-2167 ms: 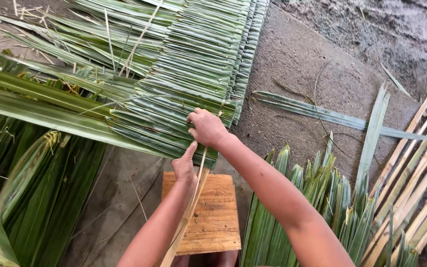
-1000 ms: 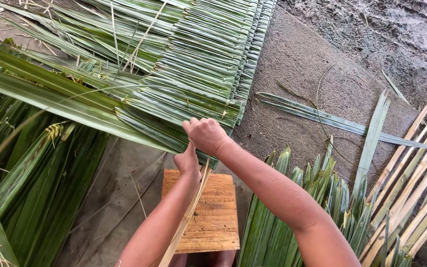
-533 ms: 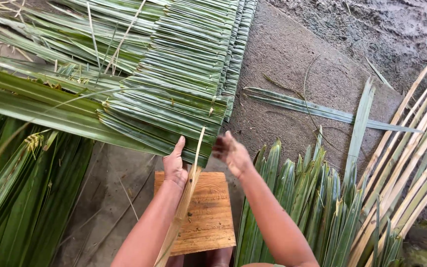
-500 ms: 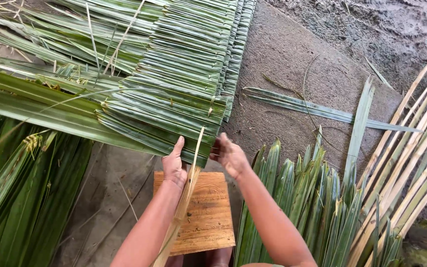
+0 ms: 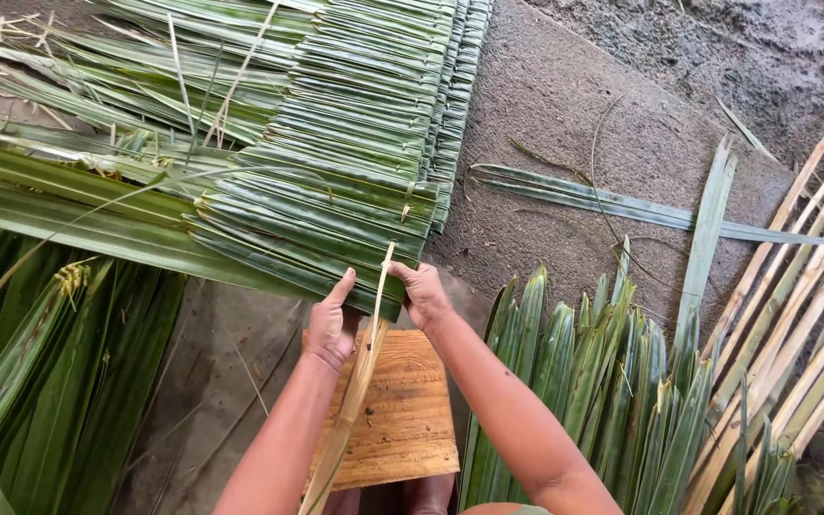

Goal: Weaving palm leaves onto a wooden rod to create a thatched panel

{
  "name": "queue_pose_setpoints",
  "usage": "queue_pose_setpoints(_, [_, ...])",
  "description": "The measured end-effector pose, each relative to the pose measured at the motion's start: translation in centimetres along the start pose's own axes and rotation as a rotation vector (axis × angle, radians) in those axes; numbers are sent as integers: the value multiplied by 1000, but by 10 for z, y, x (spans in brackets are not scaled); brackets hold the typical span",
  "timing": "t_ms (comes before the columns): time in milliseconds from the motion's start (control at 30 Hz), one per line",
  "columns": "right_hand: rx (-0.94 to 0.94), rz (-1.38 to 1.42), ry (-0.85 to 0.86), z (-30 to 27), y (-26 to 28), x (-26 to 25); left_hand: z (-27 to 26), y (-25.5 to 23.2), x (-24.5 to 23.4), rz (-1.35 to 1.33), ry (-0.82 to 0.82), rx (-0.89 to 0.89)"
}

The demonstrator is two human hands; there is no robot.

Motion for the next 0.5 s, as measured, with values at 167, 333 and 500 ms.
queue_pose_setpoints(167, [-5,-9,61,-2,2,-2,4,-15,-19,128,-146,114])
queue_pose_setpoints(333, [120,-116,156,-49,47,14,-18,-32,9,221,-73,191])
queue_pose_setpoints(500, [46,131,156,-43,38,-10,-26,-30,18,251,165,227])
Point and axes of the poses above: each hand's wrist, its own z-axis towards the middle knuckle, its own x-axis out of the palm, y = z × x, the point moved 6 cm from there along z, towards the middle knuckle, and after that the axes turned 7 degrees about y, right-handed, at the moved point
